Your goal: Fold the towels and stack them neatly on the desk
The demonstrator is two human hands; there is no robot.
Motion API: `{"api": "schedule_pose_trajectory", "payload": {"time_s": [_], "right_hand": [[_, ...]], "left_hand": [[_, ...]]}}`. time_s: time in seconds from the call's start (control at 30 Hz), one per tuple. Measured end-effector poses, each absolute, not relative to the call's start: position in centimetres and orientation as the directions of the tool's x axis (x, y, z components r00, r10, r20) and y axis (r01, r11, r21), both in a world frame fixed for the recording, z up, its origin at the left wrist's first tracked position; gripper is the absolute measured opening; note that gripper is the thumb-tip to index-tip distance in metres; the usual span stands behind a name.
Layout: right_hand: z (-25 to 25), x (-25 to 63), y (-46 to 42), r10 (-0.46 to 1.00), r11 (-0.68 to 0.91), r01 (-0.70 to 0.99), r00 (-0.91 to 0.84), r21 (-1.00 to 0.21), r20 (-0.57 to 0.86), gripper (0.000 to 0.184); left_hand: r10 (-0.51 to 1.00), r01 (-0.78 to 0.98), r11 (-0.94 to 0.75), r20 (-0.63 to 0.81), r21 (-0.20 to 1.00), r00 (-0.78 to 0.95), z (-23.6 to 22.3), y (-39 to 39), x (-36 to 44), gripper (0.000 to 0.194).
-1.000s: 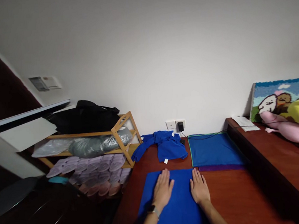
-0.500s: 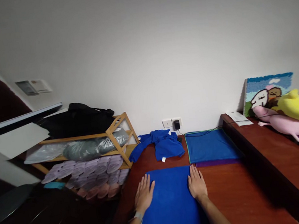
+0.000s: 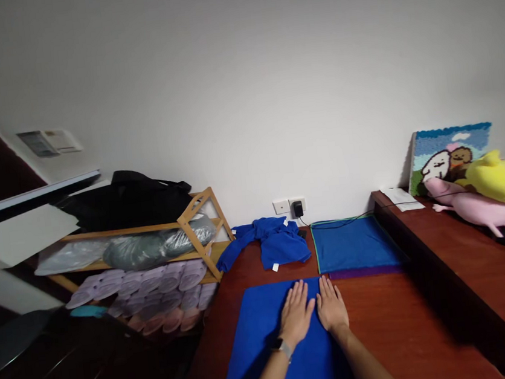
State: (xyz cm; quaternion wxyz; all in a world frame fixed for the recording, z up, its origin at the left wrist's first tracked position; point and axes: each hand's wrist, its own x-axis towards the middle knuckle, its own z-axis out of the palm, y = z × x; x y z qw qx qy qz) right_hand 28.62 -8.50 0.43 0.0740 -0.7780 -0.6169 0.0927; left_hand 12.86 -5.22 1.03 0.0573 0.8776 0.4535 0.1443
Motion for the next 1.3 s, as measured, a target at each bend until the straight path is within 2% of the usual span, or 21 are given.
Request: {"api": "schedule_pose_trajectory", "payload": {"time_s": [0.13,0.23,0.4,0.63,0.77,0.83,0.93,1.0,1.1,1.3], "right_hand": [[0.1,28.7,-8.5,0.976,-0.220,0.953,0.215,-0.210,-0.048,0.064],[-0.1,28.7,-8.5,0.973,-0.229,0.949,0.228,-0.215,-0.031,0.064],[0.2,28.5,-8.6,0.970,-0.242,0.949,0.235,-0.203,-0.057,0.065],[1.4,27.9,-9.4,0.961,-0.272,0.937,0.254,-0.218,-0.105,0.065],[0.8,26.8,-12.7,0.966,-0.256,0.943,0.245,-0.213,-0.078,0.065],[0.1,26.3,-14.3,0.968,-0.253,0.943,0.243,-0.219,-0.069,0.066],[-0.6,26.0,-15.6,0.973,-0.230,0.946,0.223,-0.229,-0.059,0.065],[-0.5,26.0,-15.9,0.979,-0.202,0.954,0.195,-0.223,-0.054,0.064],[-0.1,26.0,-15.8,0.977,-0.214,0.954,0.204,-0.212,-0.068,0.064],[0.7,25.5,-15.6,0.967,-0.253,0.947,0.242,-0.199,-0.078,0.066]], "left_hand": [[0.833,0.788,-0.552,0.150,0.271,0.532,0.0,-5.4,14.4,0.066],[0.876,0.842,-0.483,0.127,0.242,0.466,-0.3,-4.2,9.1,0.070],[0.968,0.951,-0.246,0.105,0.187,0.229,-0.4,-2.7,-1.7,0.078],[0.974,0.962,-0.219,0.091,0.161,0.207,0.2,-2.7,-5.3,0.077],[0.947,0.947,-0.271,0.224,0.171,0.231,1.5,-4.2,-2.3,0.072],[0.913,0.914,-0.356,0.278,0.193,0.297,1.6,-6.1,1.6,0.068],[0.814,0.779,-0.578,0.242,0.243,0.528,0.8,-9.6,8.7,0.064],[0.789,0.737,-0.614,0.208,0.283,0.578,0.0,-11.5,12.0,0.064],[0.840,0.788,-0.541,0.157,0.294,0.519,-0.4,-12.4,11.6,0.065],[0.964,0.948,-0.255,0.132,0.188,0.233,-0.2,-11.0,-1.2,0.073]]}}
